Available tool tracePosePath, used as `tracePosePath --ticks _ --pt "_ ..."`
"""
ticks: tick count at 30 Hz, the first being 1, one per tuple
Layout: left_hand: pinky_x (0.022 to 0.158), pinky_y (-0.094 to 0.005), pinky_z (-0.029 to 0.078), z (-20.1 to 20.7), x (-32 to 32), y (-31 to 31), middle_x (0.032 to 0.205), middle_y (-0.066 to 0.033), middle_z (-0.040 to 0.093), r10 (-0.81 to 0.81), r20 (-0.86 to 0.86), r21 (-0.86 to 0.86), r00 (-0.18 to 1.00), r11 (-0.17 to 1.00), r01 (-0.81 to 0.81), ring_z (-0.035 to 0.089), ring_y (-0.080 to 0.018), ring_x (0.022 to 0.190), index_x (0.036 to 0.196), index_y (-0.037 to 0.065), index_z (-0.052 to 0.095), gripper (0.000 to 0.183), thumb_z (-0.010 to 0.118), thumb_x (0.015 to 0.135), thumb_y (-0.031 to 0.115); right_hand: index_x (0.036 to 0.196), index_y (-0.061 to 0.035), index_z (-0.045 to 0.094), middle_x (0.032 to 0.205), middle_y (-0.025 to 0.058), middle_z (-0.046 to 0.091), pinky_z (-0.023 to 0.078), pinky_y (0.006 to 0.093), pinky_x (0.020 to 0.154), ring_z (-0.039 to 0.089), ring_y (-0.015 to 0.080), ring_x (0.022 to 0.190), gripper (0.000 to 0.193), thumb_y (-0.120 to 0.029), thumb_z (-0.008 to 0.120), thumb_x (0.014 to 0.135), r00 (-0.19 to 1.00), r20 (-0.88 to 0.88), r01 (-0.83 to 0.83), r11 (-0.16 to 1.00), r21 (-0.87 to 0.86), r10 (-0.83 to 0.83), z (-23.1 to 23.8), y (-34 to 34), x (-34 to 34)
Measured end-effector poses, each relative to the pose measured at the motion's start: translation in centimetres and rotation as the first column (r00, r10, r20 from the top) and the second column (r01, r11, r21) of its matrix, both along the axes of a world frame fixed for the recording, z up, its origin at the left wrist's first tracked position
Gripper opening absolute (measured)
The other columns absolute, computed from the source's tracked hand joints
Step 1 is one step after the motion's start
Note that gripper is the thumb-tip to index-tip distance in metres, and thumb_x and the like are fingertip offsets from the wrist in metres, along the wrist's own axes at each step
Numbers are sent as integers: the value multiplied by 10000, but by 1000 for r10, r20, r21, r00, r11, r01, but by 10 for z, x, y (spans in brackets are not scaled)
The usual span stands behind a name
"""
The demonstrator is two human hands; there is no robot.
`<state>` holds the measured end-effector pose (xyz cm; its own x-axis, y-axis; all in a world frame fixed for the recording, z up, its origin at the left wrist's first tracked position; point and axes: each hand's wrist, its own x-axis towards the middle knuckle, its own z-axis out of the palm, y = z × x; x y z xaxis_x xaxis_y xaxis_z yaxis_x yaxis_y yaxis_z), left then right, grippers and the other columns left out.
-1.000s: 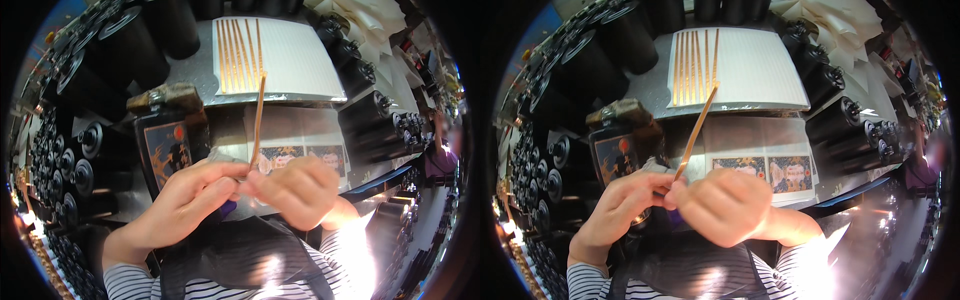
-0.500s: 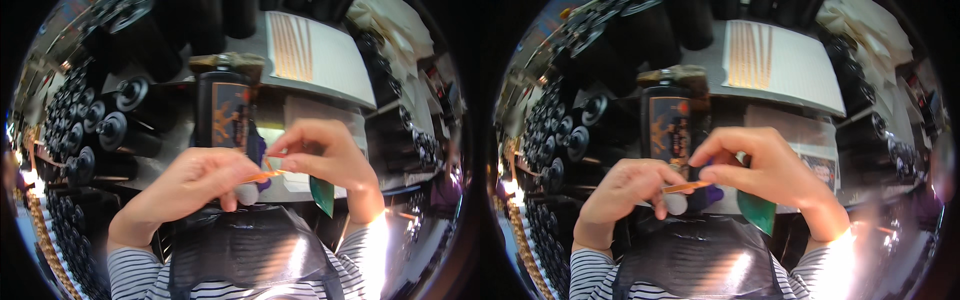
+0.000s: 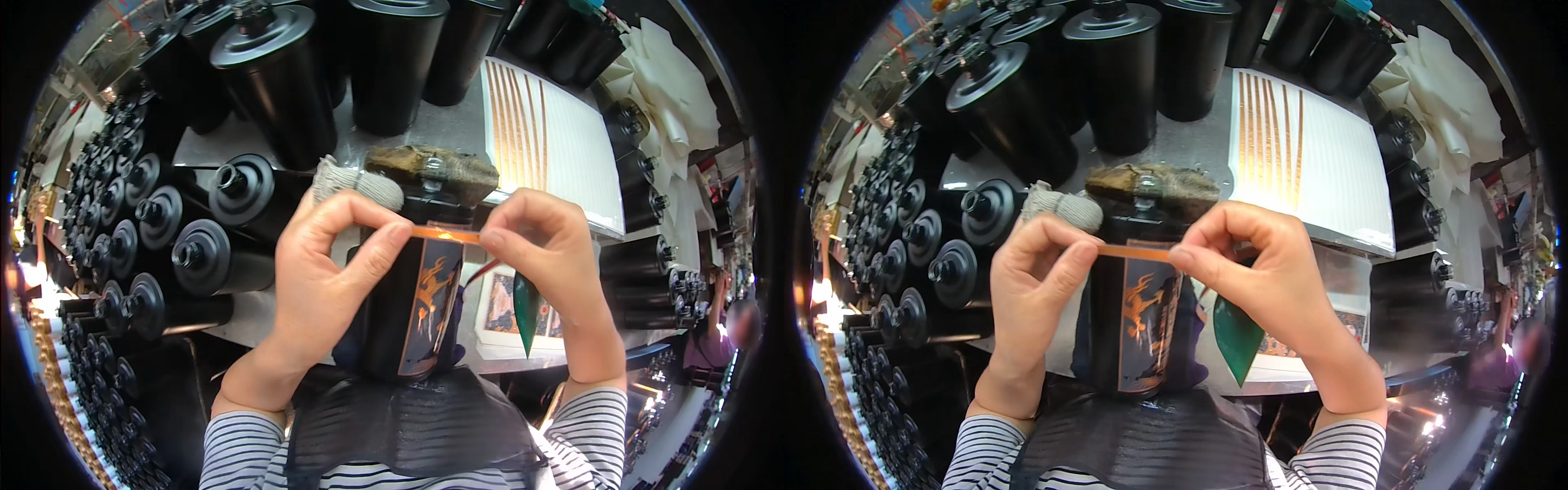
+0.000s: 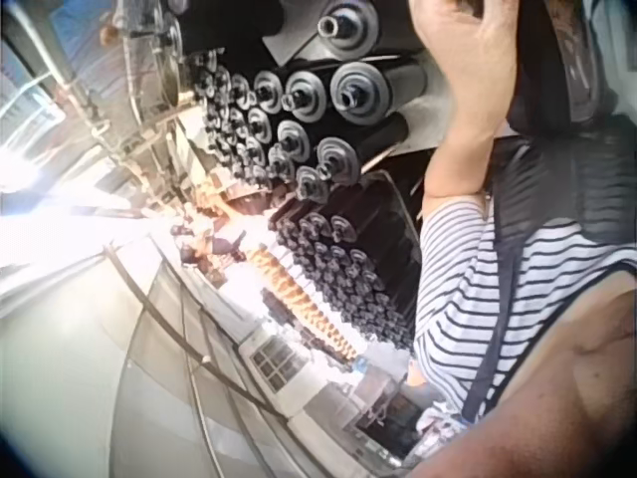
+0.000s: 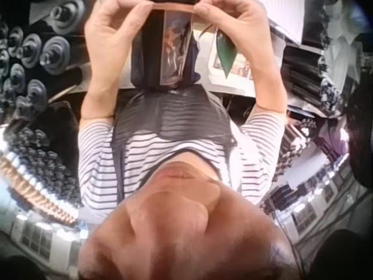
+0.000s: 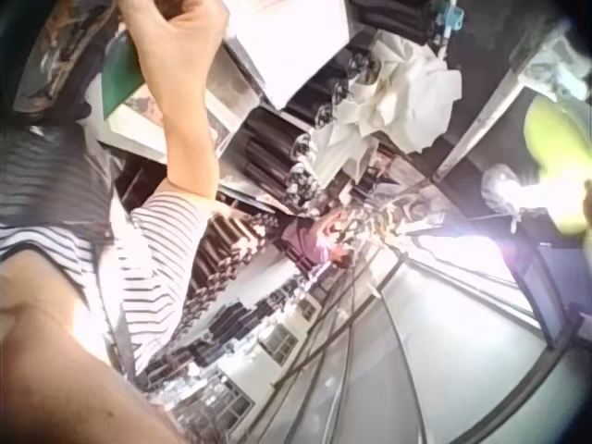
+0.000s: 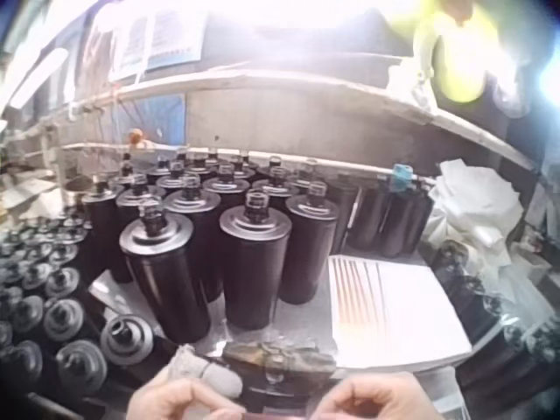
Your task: The person applies a printed label to a black cylindrical container, smooths it with a green plastic squeegee, and then applies a gold foil strip to the top and bottom edges. The person repeats this process on multiple cylinders, using a cloth to wipe the surfaces before and after application.
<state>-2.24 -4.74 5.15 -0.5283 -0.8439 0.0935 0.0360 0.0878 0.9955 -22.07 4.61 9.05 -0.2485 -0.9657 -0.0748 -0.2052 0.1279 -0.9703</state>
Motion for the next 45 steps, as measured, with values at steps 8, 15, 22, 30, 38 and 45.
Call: tracePosePath --ticks 8,15,22,30,38,45 --pt "789 -215 448 -14 -14 -14 880 -15 557 50 -129 153 990 988 -30 554 -73 829 834 8 613 100 708 839 39 826 0 662 738 -13 642 430 165 605 536 16 657 125 -105 728 836 999 31 -7 999 34 6 -10 -15 -10" --pt "757 -217 463 -13 -12 -18 846 -9 584 45 -158 204 986 979 -12 565 -65 797 832 18 604 106 704 846 50 812 -3 662 727 -16 637 411 156 580 521 10 641 126 -105 735 828 1000 29 -9 998 67 7 -10 -21 -8" --pt "751 -214 463 -13 -13 -18 845 -12 585 40 -125 186 991 982 -16 565 -64 797 836 19 600 114 706 845 60 790 -6 656 705 -22 620 402 155 563 507 10 619 132 -103 742 818 999 -28 -14 999 47 15 -11 -22 -9" --pt "789 -215 458 -23 -14 -19 923 -25 593 25 -201 123 979 992 0 563 -72 843 963 18 579 114 651 884 58 747 -12 613 693 -12 612 408 163 558 510 21 612 171 -98 742 817 998 -58 -2 999 47 4 -9 -23 -5" --pt "860 -207 437 -27 -29 -13 1088 -31 602 56 -412 399 909 908 125 547 -61 938 1208 21 565 300 615 932 127 737 -20 594 673 -23 575 404 186 568 495 34 617 196 -112 755 801 978 -206 -11 998 65 24 -7 -23 -6" --pt "869 -226 444 -41 -26 -17 1069 -34 638 62 -424 386 904 915 118 562 -65 950 1189 9 614 270 594 933 92 737 -21 589 692 -23 575 405 185 580 499 38 634 195 -107 751 802 985 -171 -5 998 60 15 -8 -22 -6"
